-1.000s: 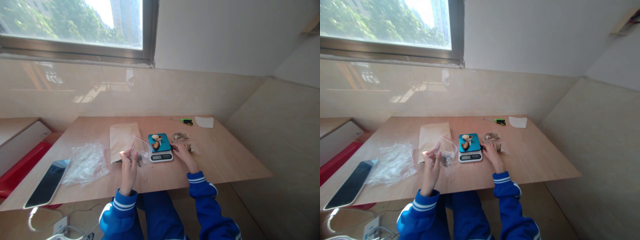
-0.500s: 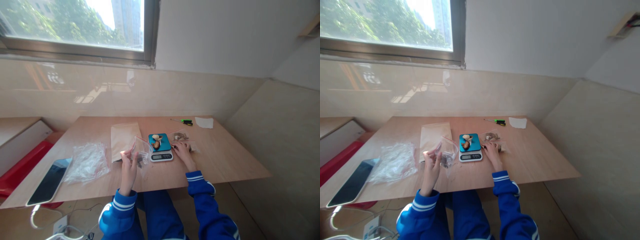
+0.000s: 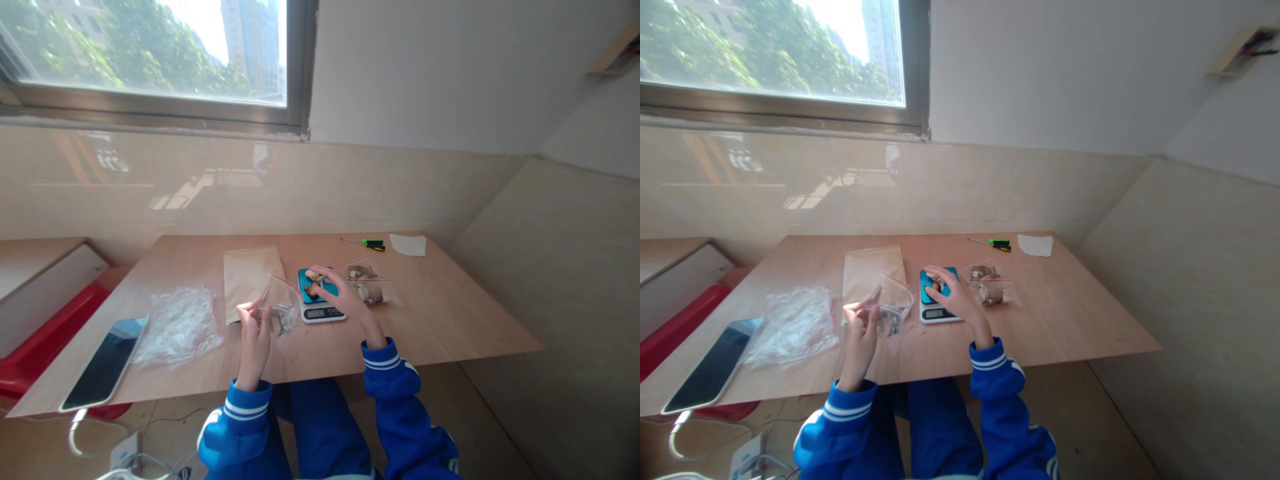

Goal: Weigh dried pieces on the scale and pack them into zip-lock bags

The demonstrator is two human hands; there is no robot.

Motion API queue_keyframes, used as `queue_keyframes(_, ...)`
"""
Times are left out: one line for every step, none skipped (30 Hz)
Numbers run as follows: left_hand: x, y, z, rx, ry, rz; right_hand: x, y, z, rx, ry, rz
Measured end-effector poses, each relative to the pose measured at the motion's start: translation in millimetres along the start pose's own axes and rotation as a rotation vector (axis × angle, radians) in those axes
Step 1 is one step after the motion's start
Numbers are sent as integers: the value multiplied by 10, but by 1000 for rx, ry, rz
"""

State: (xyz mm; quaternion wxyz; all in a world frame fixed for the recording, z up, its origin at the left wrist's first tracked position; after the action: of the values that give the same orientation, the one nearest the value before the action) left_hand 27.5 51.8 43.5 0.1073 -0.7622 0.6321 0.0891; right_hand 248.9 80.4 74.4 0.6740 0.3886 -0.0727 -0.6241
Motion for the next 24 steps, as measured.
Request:
queue_keyframes(-13, 40, 15, -1, 6, -6, -20, -42, -148, 14, -37, -32)
queue_keyframes(-24, 69, 30, 0, 13, -6, -40, -96, -296, 57, -79, -53)
queue_keyframes(-32, 91, 44, 8, 20, -4, -59, -158, -434, 123, -123, -64)
queue_keyframes(-37, 104, 58, 23, 28, -3, -77, -223, -554, 203, -165, -66)
queue_keyframes(-39, 112, 71, 42, 37, -3, -92, -291, -650, 282, -197, -58)
queue_keyframes(-39, 115, 84, 64, 47, -5, -106, -356, -723, 347, -215, -46)
queue_keyframes(-38, 118, 94, 89, 54, -10, -116, -410, -773, 389, -218, -42)
queue_keyframes(-37, 119, 103, 116, 58, -15, -123, -448, -803, 407, -209, -50)
queue_keyframes(-35, 121, 108, 140, 59, -19, -126, -471, -821, 406, -195, -65)
queue_keyframes(-34, 124, 111, 158, 57, -23, -125, -478, -832, 396, -184, -86)
queue_keyframes(-33, 129, 112, 169, 55, -28, -120, -473, -840, 384, -179, -109)
queue_keyframes(-31, 133, 110, 175, 52, -30, -112, -459, -844, 373, -180, -131)
queue_keyframes(-28, 137, 107, 177, 50, -31, -101, -442, -845, 365, -183, -150)
queue_keyframes(-24, 139, 102, 177, 49, -30, -90, -423, -840, 357, -187, -166)
queue_keyframes(-20, 140, 97, 176, 50, -28, -77, -402, -830, 347, -193, -185)
queue_keyframes(-14, 140, 93, 176, 52, -28, -64, -380, -816, 337, -201, -207)
queue_keyframes(-7, 139, 89, 176, 54, -27, -49, -358, -798, 326, -212, -230)
queue_keyframes(-1, 138, 85, 176, 56, -26, -34, -336, -778, 315, -224, -256)
queue_keyframes(6, 132, 82, 172, 56, -20, -20, -314, -753, 304, -237, -282)
queue_keyframes(11, 126, 79, 167, 55, -13, -7, -293, -724, 293, -251, -307)
queue_keyframes(16, 118, 76, 160, 53, -5, 2, -271, -690, 284, -263, -329)
queue_keyframes(20, 111, 74, 148, 49, 0, 7, -247, -650, 268, -274, -352)
queue_keyframes(25, 106, 73, 131, 48, 2, 8, -220, -600, 244, -281, -376)
queue_keyframes(31, 103, 75, 113, 49, -1, 5, -188, -540, 214, -283, -402)
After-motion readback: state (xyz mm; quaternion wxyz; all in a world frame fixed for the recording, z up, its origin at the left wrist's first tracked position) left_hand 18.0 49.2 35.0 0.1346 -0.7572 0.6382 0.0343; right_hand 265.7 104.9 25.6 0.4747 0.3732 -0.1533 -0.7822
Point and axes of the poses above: each hand's wrist, its own x-axis away from the middle knuckle, its own y-axis out of the back of the hand, z = x × y, the point moved 6 cm from there along -x, towards the middle knuckle, and after that the axes turned 5 degrees about x, right-handed, at the moved point
